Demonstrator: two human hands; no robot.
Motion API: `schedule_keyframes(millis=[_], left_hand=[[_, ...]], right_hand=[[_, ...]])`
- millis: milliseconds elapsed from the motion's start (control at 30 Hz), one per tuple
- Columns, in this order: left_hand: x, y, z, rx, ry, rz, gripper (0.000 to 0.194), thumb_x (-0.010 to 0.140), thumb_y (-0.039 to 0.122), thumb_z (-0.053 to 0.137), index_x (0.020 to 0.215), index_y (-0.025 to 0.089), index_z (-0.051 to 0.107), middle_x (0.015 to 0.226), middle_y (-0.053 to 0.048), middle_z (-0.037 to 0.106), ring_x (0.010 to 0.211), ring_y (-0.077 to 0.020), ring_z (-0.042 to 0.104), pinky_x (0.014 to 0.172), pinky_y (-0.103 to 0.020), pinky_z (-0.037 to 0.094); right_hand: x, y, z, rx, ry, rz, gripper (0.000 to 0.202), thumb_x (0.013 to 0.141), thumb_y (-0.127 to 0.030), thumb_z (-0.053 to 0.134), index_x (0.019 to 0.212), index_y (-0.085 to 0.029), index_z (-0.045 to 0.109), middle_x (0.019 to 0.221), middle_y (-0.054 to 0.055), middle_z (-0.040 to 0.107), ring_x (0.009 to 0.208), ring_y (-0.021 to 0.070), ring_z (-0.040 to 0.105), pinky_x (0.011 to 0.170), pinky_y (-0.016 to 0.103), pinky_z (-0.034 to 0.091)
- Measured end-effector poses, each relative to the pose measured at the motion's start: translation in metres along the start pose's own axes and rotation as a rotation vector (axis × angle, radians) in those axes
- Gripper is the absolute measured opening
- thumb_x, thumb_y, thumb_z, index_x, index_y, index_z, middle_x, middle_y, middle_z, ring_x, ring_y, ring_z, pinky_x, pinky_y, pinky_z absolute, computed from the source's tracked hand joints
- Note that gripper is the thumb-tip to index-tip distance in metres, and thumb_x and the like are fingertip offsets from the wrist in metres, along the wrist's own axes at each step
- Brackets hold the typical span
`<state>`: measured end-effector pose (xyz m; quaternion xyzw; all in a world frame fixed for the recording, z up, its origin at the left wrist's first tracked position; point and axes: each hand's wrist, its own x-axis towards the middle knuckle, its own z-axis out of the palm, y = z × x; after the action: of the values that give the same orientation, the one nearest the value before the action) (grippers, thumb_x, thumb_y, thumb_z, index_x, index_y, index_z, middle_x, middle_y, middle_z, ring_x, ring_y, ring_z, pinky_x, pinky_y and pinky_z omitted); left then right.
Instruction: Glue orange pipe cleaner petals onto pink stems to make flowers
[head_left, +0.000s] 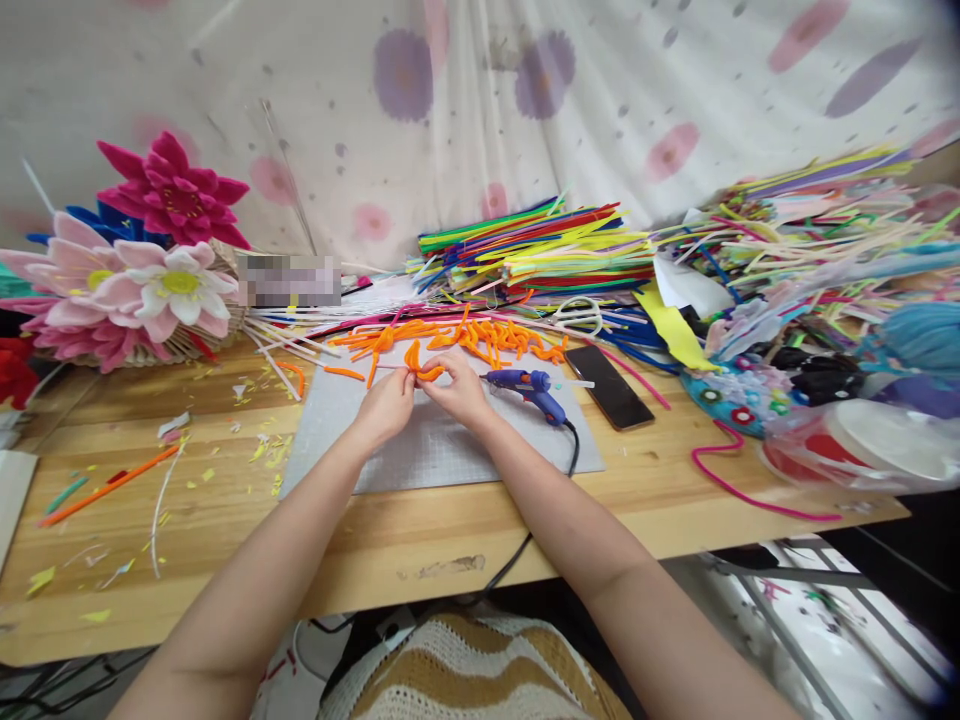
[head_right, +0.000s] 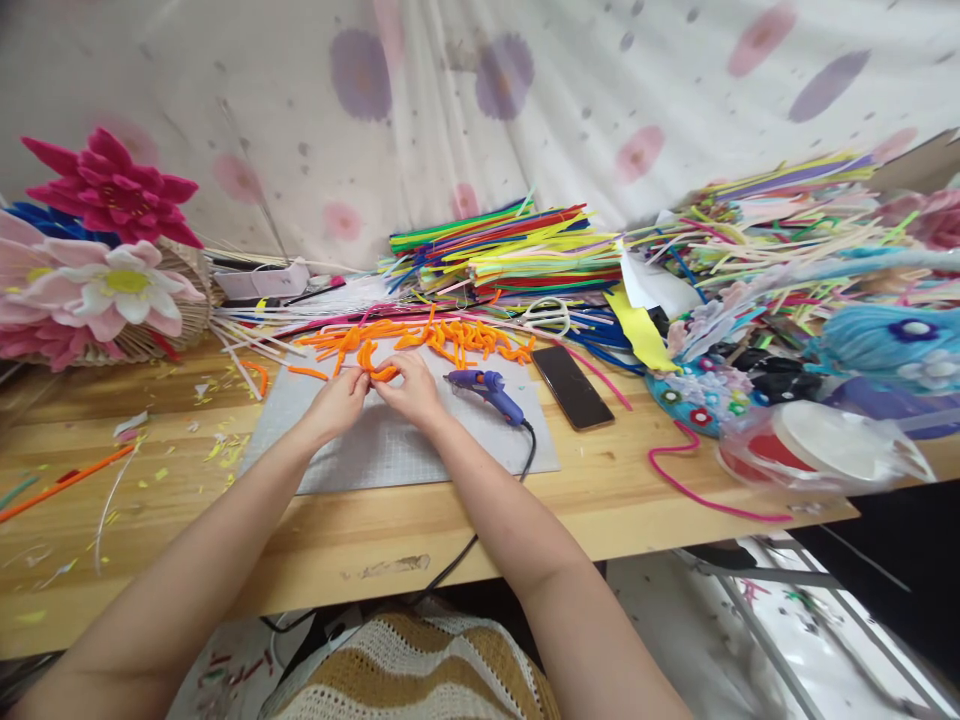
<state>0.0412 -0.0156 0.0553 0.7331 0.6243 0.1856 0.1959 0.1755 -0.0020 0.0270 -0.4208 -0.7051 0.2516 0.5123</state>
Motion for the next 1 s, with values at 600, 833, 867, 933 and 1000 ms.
schedule_keyframes(millis=[600,833,867,933,1000], left_hand=[[-0.002,0.009,-0.009,-0.915,-0.258,-0.201,0.017,0.081,0.019,0.038,0.066,0.015,0.046,0.058,0.002,0.041,0.045,-0.0061,0.035,0.04,-0.018,0.031],[-0.001,0.007,-0.003,-0.888,-0.218,-0.216,0.019,0.081,0.02,0.04,0.064,0.014,0.045,0.054,0.004,0.037,0.042,-0.0049,0.032,0.037,-0.017,0.027],[0.0,0.007,-0.001,-0.878,-0.209,-0.216,0.019,0.081,0.022,0.04,0.064,0.015,0.045,0.053,0.004,0.036,0.042,-0.0048,0.032,0.037,-0.017,0.026],[0.002,0.006,0.001,-0.839,-0.18,-0.212,0.019,0.081,0.024,0.041,0.064,0.015,0.045,0.051,0.005,0.036,0.04,-0.0047,0.03,0.037,-0.017,0.023],[0.004,0.003,0.004,-0.778,-0.139,-0.191,0.021,0.08,0.028,0.043,0.064,0.015,0.046,0.05,0.005,0.036,0.04,-0.0051,0.03,0.038,-0.018,0.022]], right_hand=[[0.0,0.012,-0.002,0.064,0.012,0.112,0.011,0.068,-0.028,0.061,0.075,-0.019,0.058,0.082,0.002,0.062,0.088,0.0176,0.054,0.085,0.034,0.039],[0.002,0.013,-0.002,0.072,0.021,0.102,0.017,0.07,-0.036,0.06,0.072,-0.02,0.057,0.081,0.002,0.061,0.085,0.0174,0.053,0.083,0.034,0.04],[0.002,0.012,-0.002,0.067,0.033,0.104,0.017,0.069,-0.036,0.06,0.072,-0.02,0.057,0.08,0.002,0.06,0.084,0.0173,0.053,0.083,0.034,0.04],[0.001,0.01,-0.001,0.06,0.055,0.1,0.017,0.07,-0.036,0.06,0.071,-0.02,0.056,0.078,0.003,0.059,0.083,0.0171,0.052,0.082,0.034,0.04],[0.001,0.007,-0.001,0.069,0.067,0.087,0.015,0.07,-0.034,0.059,0.073,-0.02,0.053,0.078,0.002,0.058,0.081,0.0163,0.052,0.08,0.033,0.04]])
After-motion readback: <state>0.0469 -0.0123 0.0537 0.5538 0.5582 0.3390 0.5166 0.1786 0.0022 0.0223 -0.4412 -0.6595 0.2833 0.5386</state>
